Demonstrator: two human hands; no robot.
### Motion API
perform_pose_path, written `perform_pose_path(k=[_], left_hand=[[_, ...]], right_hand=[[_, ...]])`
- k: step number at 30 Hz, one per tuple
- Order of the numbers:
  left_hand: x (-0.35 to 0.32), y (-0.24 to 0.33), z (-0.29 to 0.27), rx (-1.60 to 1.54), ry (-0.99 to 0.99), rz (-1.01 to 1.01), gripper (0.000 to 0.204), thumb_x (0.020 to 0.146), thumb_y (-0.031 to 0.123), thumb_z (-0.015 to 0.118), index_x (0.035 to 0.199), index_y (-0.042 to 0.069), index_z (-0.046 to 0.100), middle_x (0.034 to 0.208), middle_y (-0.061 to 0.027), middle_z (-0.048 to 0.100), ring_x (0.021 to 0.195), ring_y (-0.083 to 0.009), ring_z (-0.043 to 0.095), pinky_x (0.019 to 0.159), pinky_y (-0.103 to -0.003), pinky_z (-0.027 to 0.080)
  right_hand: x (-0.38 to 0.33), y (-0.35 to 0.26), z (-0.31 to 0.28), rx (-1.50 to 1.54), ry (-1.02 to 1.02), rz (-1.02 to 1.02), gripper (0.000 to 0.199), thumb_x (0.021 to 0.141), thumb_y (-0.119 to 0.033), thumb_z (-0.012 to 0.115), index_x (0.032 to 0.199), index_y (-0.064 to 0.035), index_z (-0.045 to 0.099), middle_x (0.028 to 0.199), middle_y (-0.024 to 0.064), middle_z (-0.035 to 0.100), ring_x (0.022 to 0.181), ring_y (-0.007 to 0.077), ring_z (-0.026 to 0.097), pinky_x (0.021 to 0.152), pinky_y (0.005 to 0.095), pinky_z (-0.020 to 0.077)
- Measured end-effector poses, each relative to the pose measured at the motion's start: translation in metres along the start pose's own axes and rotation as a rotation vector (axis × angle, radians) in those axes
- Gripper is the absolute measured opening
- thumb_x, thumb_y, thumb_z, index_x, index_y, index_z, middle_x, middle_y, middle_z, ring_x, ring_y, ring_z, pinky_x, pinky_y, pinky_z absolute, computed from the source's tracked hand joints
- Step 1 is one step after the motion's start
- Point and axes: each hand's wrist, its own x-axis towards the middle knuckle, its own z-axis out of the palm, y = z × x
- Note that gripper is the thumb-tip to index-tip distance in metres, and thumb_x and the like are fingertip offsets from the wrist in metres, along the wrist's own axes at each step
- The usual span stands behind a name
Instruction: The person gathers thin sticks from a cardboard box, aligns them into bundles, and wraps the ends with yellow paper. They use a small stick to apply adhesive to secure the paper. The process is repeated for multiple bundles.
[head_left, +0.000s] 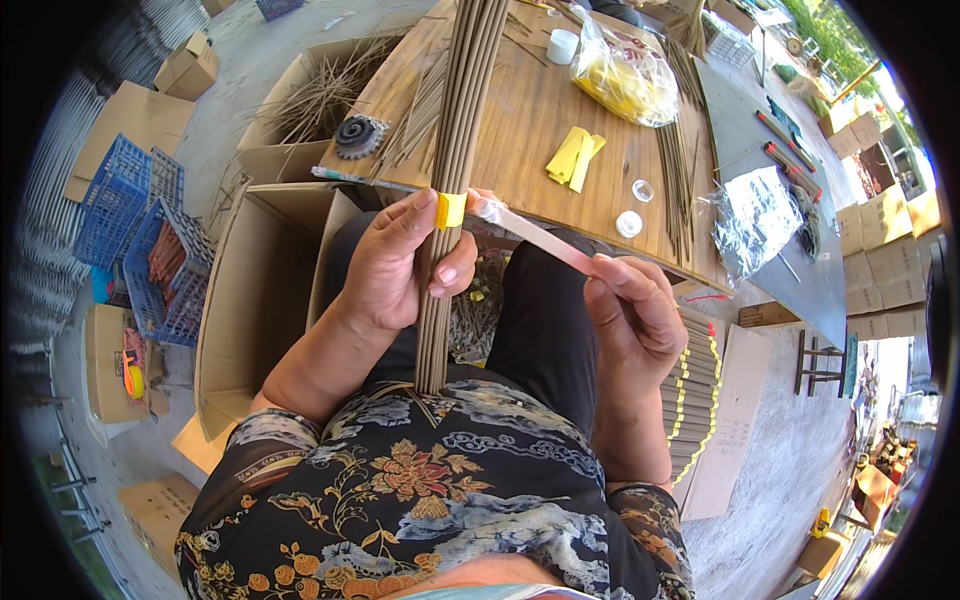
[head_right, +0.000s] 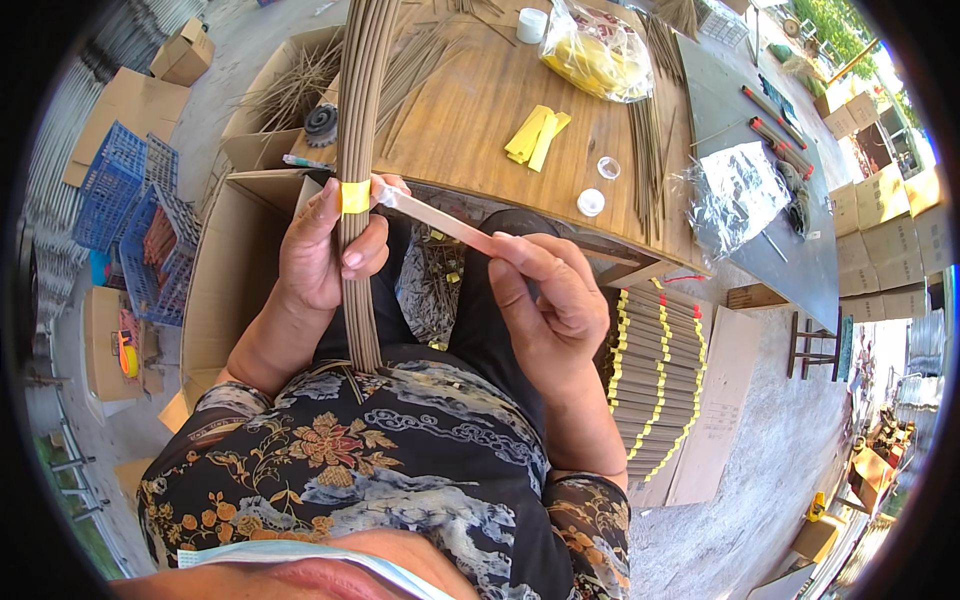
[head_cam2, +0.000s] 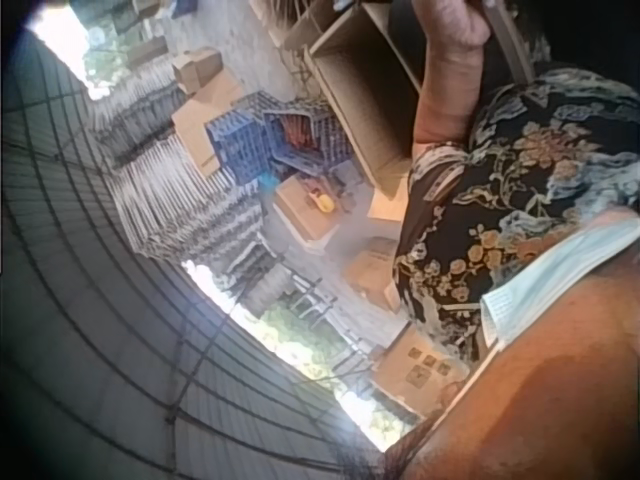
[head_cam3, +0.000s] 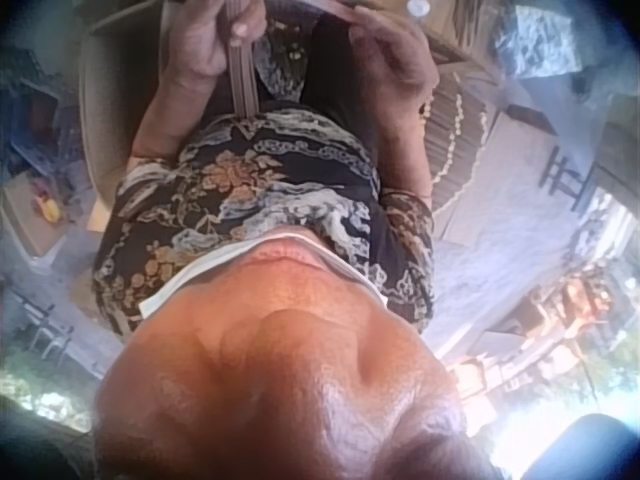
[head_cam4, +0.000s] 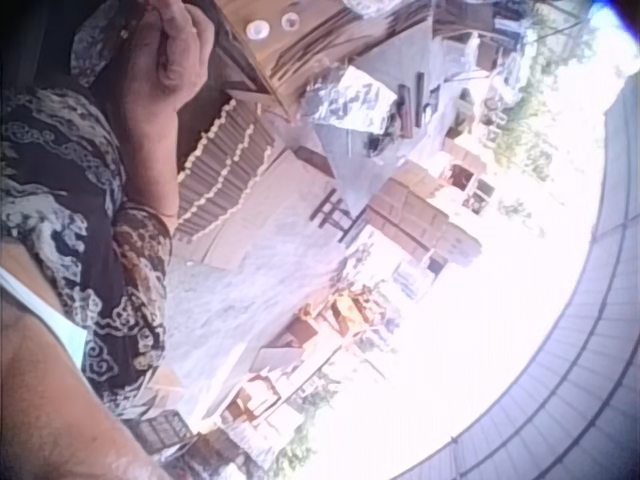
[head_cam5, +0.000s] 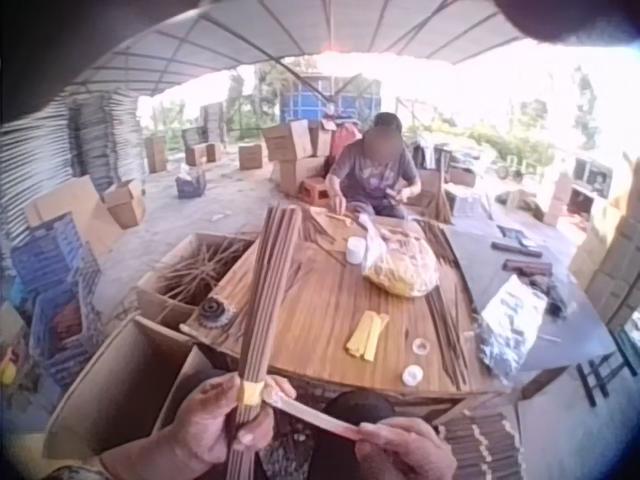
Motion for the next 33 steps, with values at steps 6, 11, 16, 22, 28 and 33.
perform_pose_path(k=[6,11,16,22,28,33], left_hand=[[0.005,-0.005,-0.003,0.066,0.043,0.018,0.041,0.095,0.030,0.033,0.108,-0.007,0.046,0.106,-0.0187,0.047,0.048,-0.0065,0.038,0.040,-0.018,0.031],[0.013,-0.002,-0.007,0.138,0.030,0.049,0.042,0.095,0.031,0.034,0.106,-0.007,0.047,0.111,-0.0165,0.046,0.050,-0.0061,0.038,0.041,-0.017,0.031],[0.024,-0.004,-0.006,0.254,0.050,0.060,0.039,0.094,0.031,0.037,0.099,-0.006,0.047,0.103,-0.0152,0.045,0.049,-0.0060,0.037,0.039,-0.017,0.031],[0.034,-0.005,-0.003,0.357,0.090,0.078,0.034,0.091,0.028,0.045,0.093,-0.005,0.052,0.099,-0.0166,0.051,0.050,-0.0081,0.043,0.041,-0.018,0.034],[0.038,-0.011,-0.001,0.444,0.128,0.103,0.027,0.090,0.024,0.049,0.094,-0.002,0.054,0.099,-0.0152,0.052,0.053,-0.0096,0.045,0.044,-0.019,0.036],[0.034,-0.018,0.007,0.564,0.187,0.127,0.026,0.090,0.024,0.049,0.096,-0.001,0.055,0.091,-0.0097,0.055,0.054,-0.0079,0.045,0.045,-0.019,0.035]], right_hand=[[0.002,0.007,-0.009,-0.158,0.056,-0.111,0.023,0.073,0.006,0.064,0.095,-0.0016,0.063,0.085,0.0066,0.060,0.067,0.0104,0.052,0.054,0.0183,0.0383],[0.010,0.031,-0.035,-0.465,0.330,-0.031,0.016,0.075,0.004,0.063,0.091,0.0003,0.064,0.083,0.0072,0.062,0.070,0.0110,0.055,0.060,0.0215,0.0431],[0.001,0.119,-0.053,-0.436,0.369,0.350,0.014,0.081,-0.007,0.061,0.093,0.0000,0.064,0.086,0.0058,0.059,0.074,0.0113,0.054,0.064,0.0220,0.0441],[-0.005,0.176,-0.053,-0.668,0.369,0.345,0.016,0.080,-0.013,0.061,0.091,-0.0023,0.064,0.085,0.0080,0.060,0.077,0.0174,0.057,0.068,0.0263,0.0457],[-0.008,0.186,-0.060,-0.863,0.239,0.268,0.021,0.077,-0.015,0.063,0.095,-0.0046,0.063,0.093,0.0086,0.059,0.088,0.0245,0.054,0.077,0.0321,0.0438],[0.006,0.134,-0.047,-0.783,0.279,0.133,0.029,0.074,-0.013,0.065,0.101,-0.0025,0.060,0.105,0.0116,0.055,0.098,0.0269,0.051,0.086,0.0337,0.0401]])
